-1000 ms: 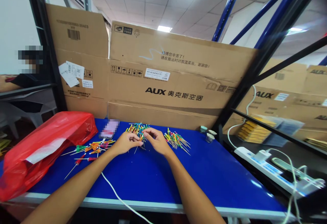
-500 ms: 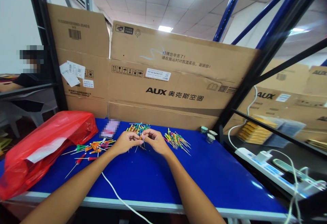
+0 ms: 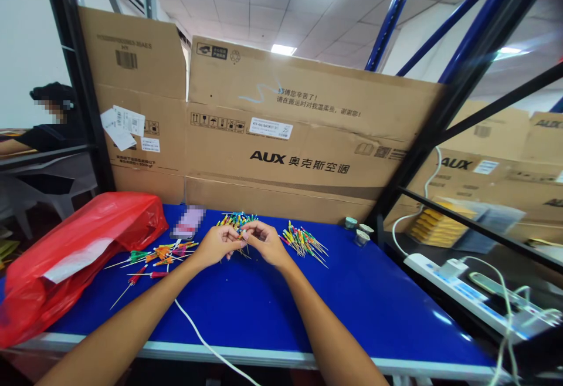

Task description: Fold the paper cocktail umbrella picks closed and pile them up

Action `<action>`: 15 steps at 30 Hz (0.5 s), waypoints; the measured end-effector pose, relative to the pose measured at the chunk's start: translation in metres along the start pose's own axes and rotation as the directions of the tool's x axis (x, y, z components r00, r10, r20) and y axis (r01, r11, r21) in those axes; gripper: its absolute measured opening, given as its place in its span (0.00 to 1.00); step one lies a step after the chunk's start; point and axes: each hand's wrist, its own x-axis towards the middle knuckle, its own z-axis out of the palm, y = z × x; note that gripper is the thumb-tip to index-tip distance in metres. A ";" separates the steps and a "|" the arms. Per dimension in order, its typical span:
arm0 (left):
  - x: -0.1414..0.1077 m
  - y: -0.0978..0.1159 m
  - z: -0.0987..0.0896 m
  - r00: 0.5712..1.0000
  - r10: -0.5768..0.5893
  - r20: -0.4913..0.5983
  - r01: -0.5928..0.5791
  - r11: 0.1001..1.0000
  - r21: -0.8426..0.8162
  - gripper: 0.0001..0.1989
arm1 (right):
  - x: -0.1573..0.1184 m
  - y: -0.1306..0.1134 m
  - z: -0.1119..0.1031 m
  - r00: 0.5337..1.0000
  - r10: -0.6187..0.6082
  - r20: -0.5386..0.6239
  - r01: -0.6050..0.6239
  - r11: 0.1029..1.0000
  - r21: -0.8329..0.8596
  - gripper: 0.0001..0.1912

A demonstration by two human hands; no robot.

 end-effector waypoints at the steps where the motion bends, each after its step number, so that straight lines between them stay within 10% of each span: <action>1: 0.000 0.001 0.000 1.000 0.000 0.002 0.000 1.000 -0.001 0.18 | 0.000 0.000 0.000 1.000 -0.002 -0.009 0.002 1.000 0.004 0.16; 15: -0.001 0.001 0.004 0.993 -0.084 0.077 0.096 0.983 -0.158 0.22 | 0.002 -0.004 0.009 0.989 0.081 -0.126 -0.061 0.986 0.154 0.20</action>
